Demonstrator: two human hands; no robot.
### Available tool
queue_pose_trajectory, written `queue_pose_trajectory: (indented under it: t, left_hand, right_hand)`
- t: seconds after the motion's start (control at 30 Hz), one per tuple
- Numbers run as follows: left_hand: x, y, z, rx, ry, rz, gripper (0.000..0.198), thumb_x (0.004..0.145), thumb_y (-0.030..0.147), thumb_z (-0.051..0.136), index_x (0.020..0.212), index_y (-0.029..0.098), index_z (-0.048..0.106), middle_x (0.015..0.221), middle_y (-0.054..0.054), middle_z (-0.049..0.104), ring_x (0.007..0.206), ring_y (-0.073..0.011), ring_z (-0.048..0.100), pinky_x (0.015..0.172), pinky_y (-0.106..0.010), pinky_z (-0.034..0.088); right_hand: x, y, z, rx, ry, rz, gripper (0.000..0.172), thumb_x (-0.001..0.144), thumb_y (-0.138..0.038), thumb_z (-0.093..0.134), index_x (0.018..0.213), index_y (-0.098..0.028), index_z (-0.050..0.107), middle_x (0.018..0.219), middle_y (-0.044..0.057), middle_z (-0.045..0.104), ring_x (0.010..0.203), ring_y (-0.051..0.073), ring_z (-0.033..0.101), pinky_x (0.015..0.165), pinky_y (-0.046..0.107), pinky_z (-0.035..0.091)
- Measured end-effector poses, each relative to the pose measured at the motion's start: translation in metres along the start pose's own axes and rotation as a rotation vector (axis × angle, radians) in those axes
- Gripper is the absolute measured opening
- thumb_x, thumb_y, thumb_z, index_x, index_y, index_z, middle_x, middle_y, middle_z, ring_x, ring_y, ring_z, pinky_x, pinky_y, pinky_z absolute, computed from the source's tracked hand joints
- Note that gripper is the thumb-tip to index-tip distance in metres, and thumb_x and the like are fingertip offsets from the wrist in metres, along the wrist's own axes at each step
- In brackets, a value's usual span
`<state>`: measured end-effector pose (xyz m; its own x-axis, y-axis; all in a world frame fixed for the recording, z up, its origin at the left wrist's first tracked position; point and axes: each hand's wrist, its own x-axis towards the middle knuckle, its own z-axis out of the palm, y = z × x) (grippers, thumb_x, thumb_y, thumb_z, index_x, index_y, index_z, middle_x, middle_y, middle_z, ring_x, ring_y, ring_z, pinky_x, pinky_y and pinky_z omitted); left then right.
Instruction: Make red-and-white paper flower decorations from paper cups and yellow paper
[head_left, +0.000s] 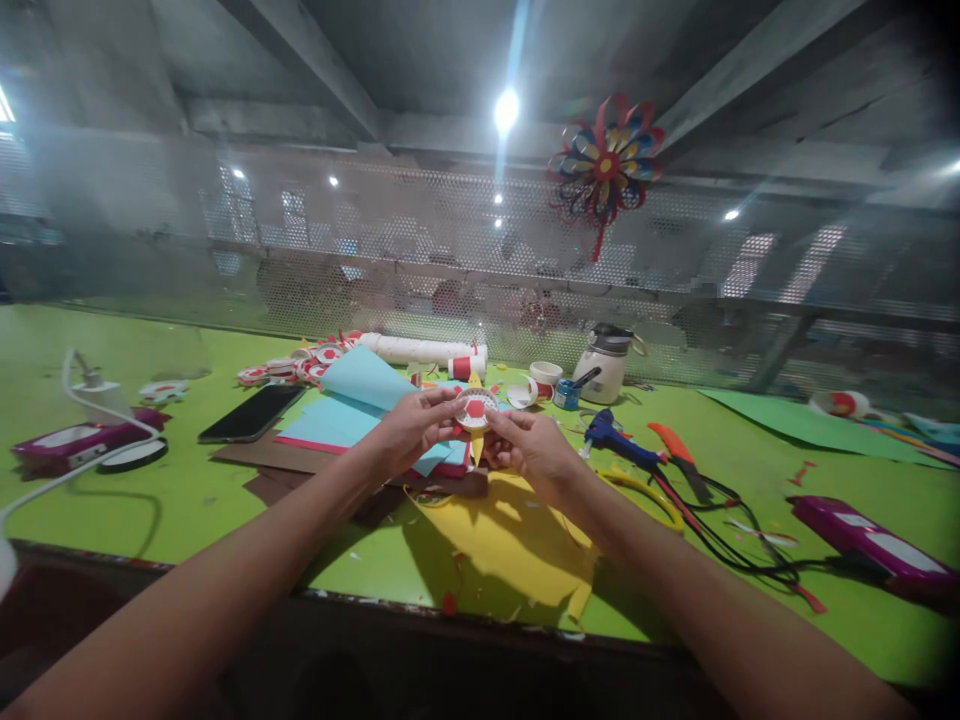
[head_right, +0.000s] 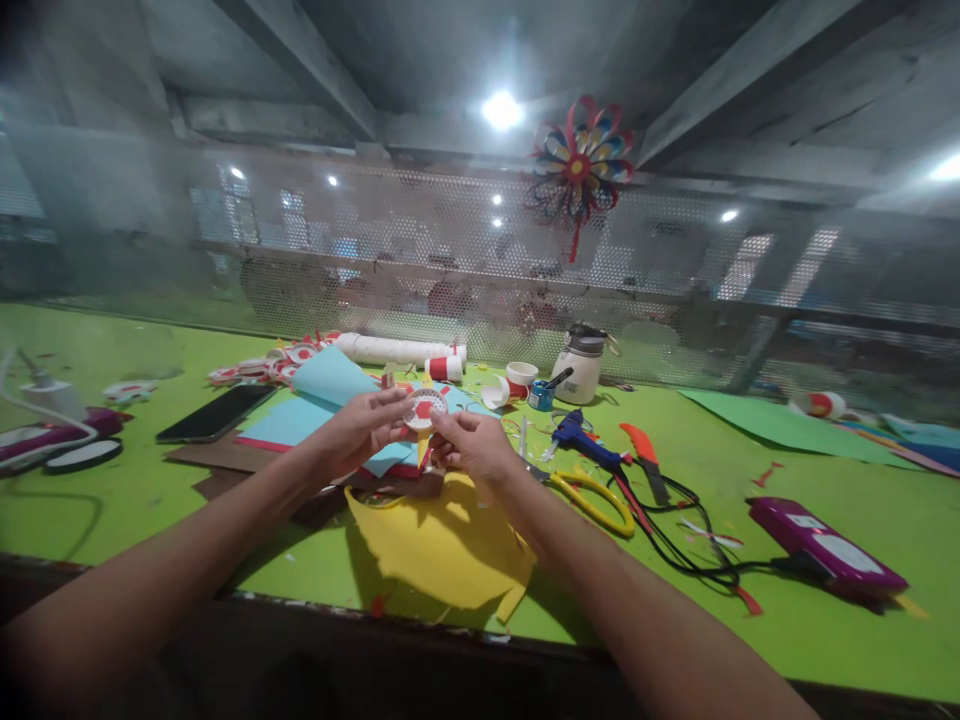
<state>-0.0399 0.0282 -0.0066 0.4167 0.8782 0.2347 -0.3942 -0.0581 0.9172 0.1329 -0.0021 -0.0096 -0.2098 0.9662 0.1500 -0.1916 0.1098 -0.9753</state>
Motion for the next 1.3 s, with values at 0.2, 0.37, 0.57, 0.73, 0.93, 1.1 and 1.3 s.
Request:
queue_pose_trajectory:
  t: [0.2,0.37,0.57,0.73,0.93,1.1,1.3]
  left_hand:
    - [0.001,0.0,-0.005,0.001,-0.032,-0.01,0.023,0.074,0.025,0.072,0.093,0.012,0.071,0.097,-0.012,0.069,0.082,-0.0155,0.061,0.074,-0.026,0.048]
    - [-0.002,0.001,-0.005,0.021,-0.057,-0.029,0.023,0.075,0.027,0.071,0.092,0.011,0.071,0.098,-0.012,0.069,0.083,-0.0157,0.06,0.072,-0.025,0.047]
    - [-0.003,0.002,-0.002,-0.019,-0.081,-0.028,0.025,0.075,0.027,0.07,0.094,0.011,0.072,0.1,-0.013,0.069,0.085,-0.0177,0.061,0.074,-0.026,0.048]
    - [-0.002,0.003,-0.004,-0.022,-0.078,-0.027,0.022,0.074,0.024,0.071,0.091,0.011,0.072,0.097,-0.012,0.069,0.083,-0.0161,0.061,0.074,-0.026,0.048]
    - [-0.002,0.003,-0.004,0.114,-0.019,0.038,0.03,0.07,0.029,0.074,0.093,0.011,0.071,0.093,-0.011,0.069,0.078,-0.017,0.061,0.068,-0.028,0.047]
    - [-0.005,0.001,0.001,0.256,-0.059,0.106,0.03,0.069,0.03,0.075,0.094,0.012,0.07,0.09,-0.01,0.069,0.075,-0.0171,0.06,0.067,-0.03,0.047]
    - [-0.003,-0.003,-0.002,0.289,-0.093,0.129,0.027,0.07,0.028,0.074,0.091,0.013,0.068,0.081,-0.005,0.068,0.068,-0.0131,0.058,0.065,-0.027,0.045]
  right_hand:
    - [-0.001,-0.004,-0.003,-0.1,-0.076,-0.023,0.037,0.063,-0.047,0.078,0.066,-0.013,0.064,0.058,0.0,0.062,0.049,0.007,0.051,0.052,0.023,0.041]
    - [-0.003,-0.006,-0.002,-0.134,-0.085,-0.053,0.036,0.063,-0.047,0.077,0.063,-0.014,0.064,0.057,0.001,0.063,0.049,0.007,0.05,0.054,0.024,0.042]
    - [-0.006,-0.004,0.0,-0.151,-0.068,-0.106,0.032,0.065,-0.044,0.076,0.06,-0.015,0.065,0.056,0.001,0.064,0.046,0.007,0.049,0.05,0.024,0.04]
    - [-0.005,-0.006,-0.002,-0.159,-0.112,-0.105,0.031,0.066,-0.044,0.077,0.066,-0.014,0.066,0.059,0.002,0.065,0.049,0.008,0.053,0.053,0.024,0.043]
    - [0.001,-0.014,-0.011,-0.1,-0.123,-0.09,0.041,0.069,-0.053,0.071,0.072,-0.013,0.067,0.068,0.003,0.065,0.061,0.012,0.059,0.063,0.026,0.046]
    - [0.007,-0.009,-0.014,-0.02,-0.055,-0.117,0.036,0.07,-0.049,0.072,0.065,-0.014,0.065,0.059,0.0,0.061,0.06,0.012,0.057,0.066,0.028,0.048]
    - [0.008,-0.008,-0.014,0.055,-0.043,-0.018,0.034,0.061,-0.045,0.079,0.068,-0.013,0.068,0.065,0.002,0.067,0.062,0.013,0.06,0.066,0.028,0.049]
